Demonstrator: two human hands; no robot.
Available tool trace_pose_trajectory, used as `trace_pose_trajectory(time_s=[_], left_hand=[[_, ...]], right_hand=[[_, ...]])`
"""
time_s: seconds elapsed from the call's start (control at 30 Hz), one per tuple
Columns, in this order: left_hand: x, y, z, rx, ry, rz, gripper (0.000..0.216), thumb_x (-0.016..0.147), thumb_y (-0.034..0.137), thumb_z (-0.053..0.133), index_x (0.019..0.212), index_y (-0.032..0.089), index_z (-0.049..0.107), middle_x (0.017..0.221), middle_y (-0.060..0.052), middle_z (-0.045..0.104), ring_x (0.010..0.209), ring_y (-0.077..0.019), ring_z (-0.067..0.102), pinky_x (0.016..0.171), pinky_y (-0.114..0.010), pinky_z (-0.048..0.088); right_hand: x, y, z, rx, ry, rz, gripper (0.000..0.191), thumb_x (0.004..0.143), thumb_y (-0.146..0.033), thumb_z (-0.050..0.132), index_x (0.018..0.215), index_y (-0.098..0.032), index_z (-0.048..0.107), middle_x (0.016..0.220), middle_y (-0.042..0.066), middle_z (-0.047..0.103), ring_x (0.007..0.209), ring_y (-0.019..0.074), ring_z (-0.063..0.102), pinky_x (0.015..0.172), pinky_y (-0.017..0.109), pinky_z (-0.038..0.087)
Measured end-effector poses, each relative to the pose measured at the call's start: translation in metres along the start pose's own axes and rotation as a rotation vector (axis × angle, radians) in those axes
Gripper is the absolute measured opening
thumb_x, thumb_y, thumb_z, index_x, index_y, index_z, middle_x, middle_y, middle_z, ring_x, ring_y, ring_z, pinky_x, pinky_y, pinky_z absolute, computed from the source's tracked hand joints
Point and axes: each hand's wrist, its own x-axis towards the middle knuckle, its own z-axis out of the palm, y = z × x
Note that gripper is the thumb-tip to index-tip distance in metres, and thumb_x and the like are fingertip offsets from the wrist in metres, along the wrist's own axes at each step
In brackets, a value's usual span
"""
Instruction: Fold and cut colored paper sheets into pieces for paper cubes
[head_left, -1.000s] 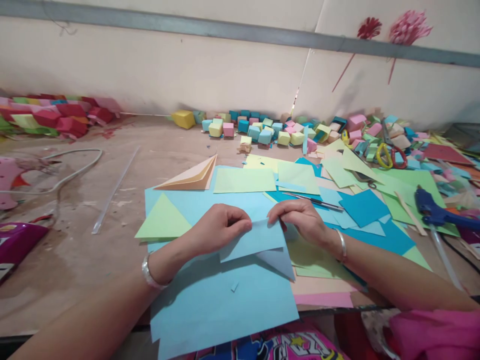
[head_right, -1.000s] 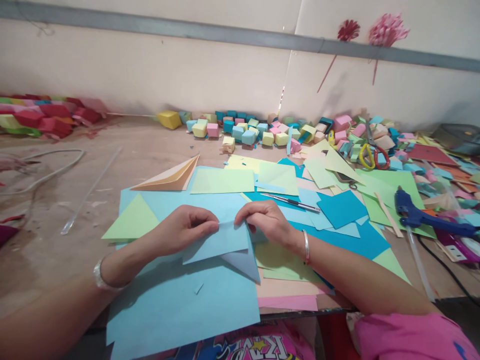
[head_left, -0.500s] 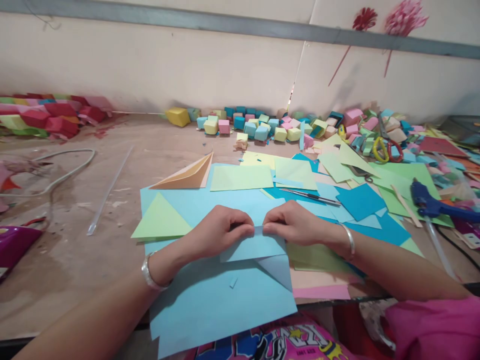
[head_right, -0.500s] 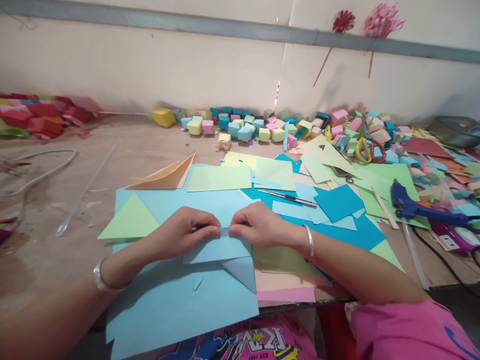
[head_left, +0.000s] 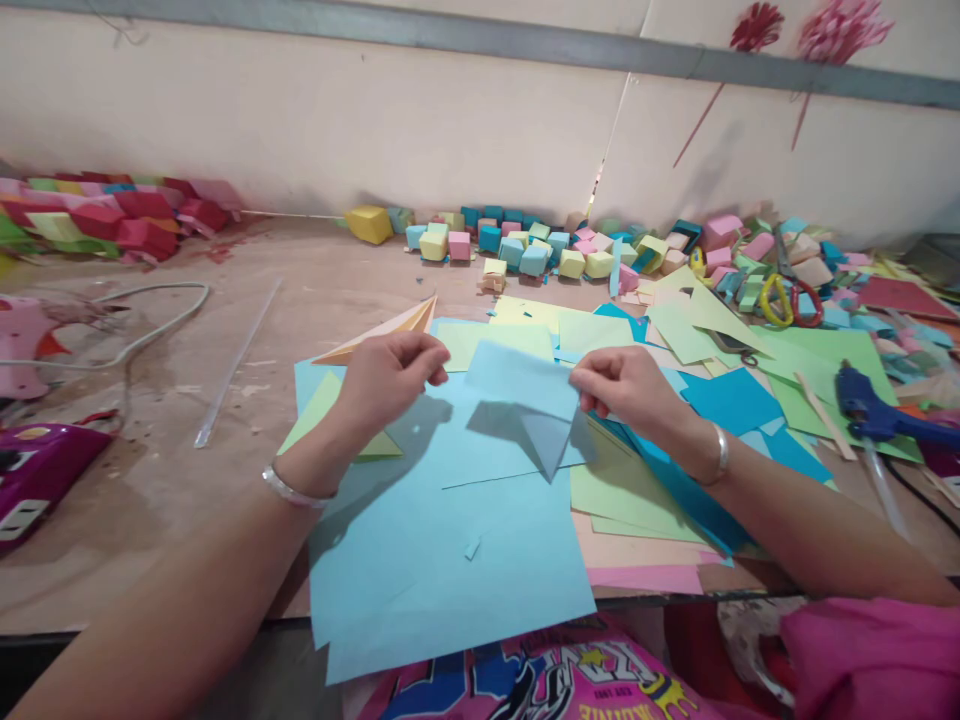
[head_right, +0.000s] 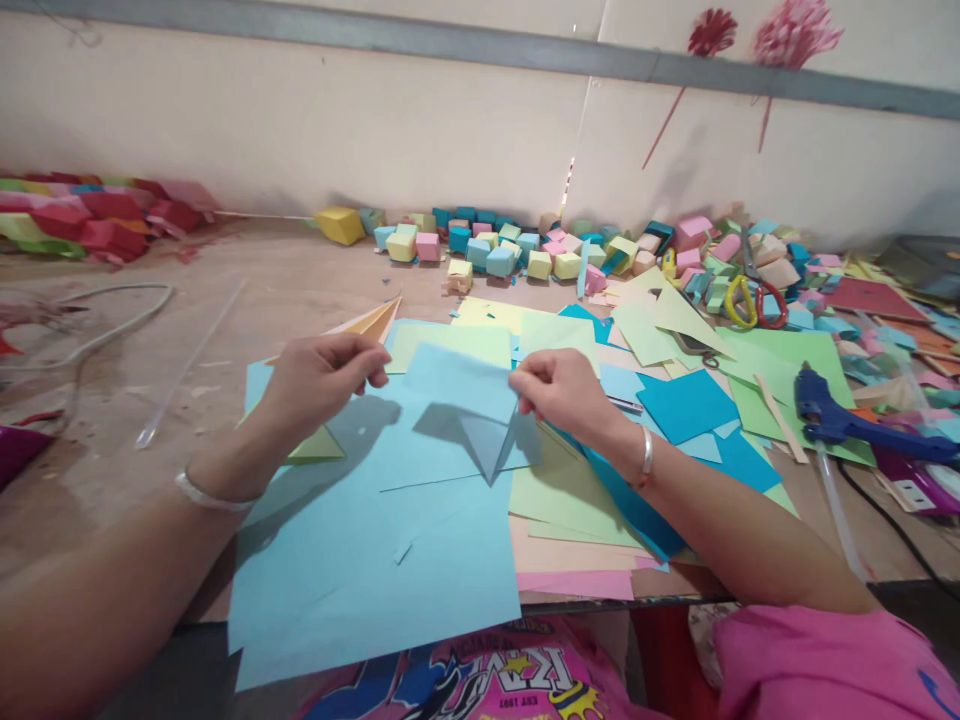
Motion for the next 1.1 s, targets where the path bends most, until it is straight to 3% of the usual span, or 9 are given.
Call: trace_pose_trajectory(time_s=[0.17,0.3,0.47,0.6,0.7,0.77,0.83,0.93,1.1], left_hand=[[-0.005,0.003,0.004,-0.135,0.275,0.029,0.015,0.084,0.031,0.061,0.082,0.018,0.068,0.069,-0.001,0.067,0.057,-0.0116,0.056,0.054,-0.023,0.047],[-0.026,0.016,0.017,0.097,0.365,0.351,0.019,0.089,0.028,0.057,0.105,0.021,0.067,0.096,-0.005,0.068,0.086,-0.0163,0.064,0.076,-0.027,0.053],[-0.047,0.020,0.038,0.343,-0.023,0.804,0.022,0.091,0.025,0.057,0.108,0.019,0.069,0.111,-0.011,0.068,0.104,-0.0232,0.062,0.093,-0.038,0.050],[-0.051,0.007,0.056,0.461,-0.349,0.778,0.026,0.095,0.028,0.050,0.112,0.017,0.066,0.116,-0.013,0.068,0.106,-0.0260,0.062,0.089,-0.042,0.052],[-0.051,-0.001,0.062,0.527,-0.444,0.727,0.023,0.093,0.022,0.051,0.108,0.016,0.067,0.114,-0.013,0.068,0.104,-0.0266,0.063,0.086,-0.044,0.053],[-0.051,-0.003,0.062,0.545,-0.456,0.728,0.022,0.092,0.020,0.052,0.107,0.017,0.067,0.116,-0.013,0.067,0.106,-0.0273,0.062,0.087,-0.045,0.053],[-0.052,-0.002,0.061,0.555,-0.453,0.732,0.020,0.091,0.022,0.054,0.105,0.017,0.068,0.117,-0.013,0.066,0.107,-0.0280,0.061,0.089,-0.046,0.052],[-0.054,0.002,0.058,0.604,-0.433,0.716,0.024,0.087,0.036,0.064,0.103,0.018,0.068,0.119,-0.014,0.064,0.109,-0.0330,0.060,0.089,-0.051,0.049],[-0.056,0.002,0.055,0.663,-0.462,0.661,0.047,0.081,0.048,0.069,0.117,0.019,0.062,0.127,-0.016,0.060,0.114,-0.0373,0.056,0.091,-0.054,0.046]], right_hand=[[-0.002,-0.001,-0.003,0.451,0.067,0.253,0.027,0.073,-0.036,0.071,0.061,-0.015,0.060,0.059,0.004,0.065,0.044,0.0055,0.050,0.038,0.017,0.034],[-0.025,0.001,0.016,0.600,-0.098,0.432,0.024,0.073,-0.033,0.074,0.068,-0.014,0.060,0.065,0.006,0.070,0.045,0.0054,0.055,0.041,0.015,0.043],[-0.054,0.003,0.043,0.705,-0.222,0.550,0.023,0.076,-0.029,0.071,0.076,-0.017,0.053,0.068,0.007,0.071,0.048,0.0097,0.063,0.043,0.018,0.048],[-0.064,0.002,0.046,0.661,-0.363,0.517,0.023,0.083,-0.036,0.065,0.087,-0.016,0.056,0.077,0.009,0.073,0.059,0.0132,0.068,0.047,0.020,0.050],[-0.069,0.006,0.027,0.345,-0.411,0.350,0.031,0.091,-0.038,0.054,0.112,-0.015,0.057,0.080,0.009,0.073,0.058,0.0140,0.067,0.051,0.025,0.051],[-0.070,0.014,0.004,-0.109,-0.237,0.102,0.030,0.093,-0.034,0.050,0.115,-0.017,0.060,0.079,0.007,0.073,0.061,0.0151,0.066,0.057,0.028,0.051],[-0.069,0.025,-0.021,-0.612,0.035,-0.129,0.024,0.092,-0.028,0.049,0.106,-0.017,0.067,0.094,0.011,0.072,0.083,0.0213,0.067,0.071,0.033,0.050],[-0.066,0.044,-0.051,-1.015,0.176,-0.129,0.024,0.093,-0.023,0.048,0.101,-0.014,0.069,0.102,0.016,0.069,0.096,0.0272,0.063,0.076,0.035,0.047],[-0.064,0.060,-0.061,-1.121,0.053,-0.123,0.022,0.092,-0.022,0.053,0.108,-0.013,0.066,0.105,0.014,0.065,0.100,0.0262,0.059,0.079,0.033,0.045]])
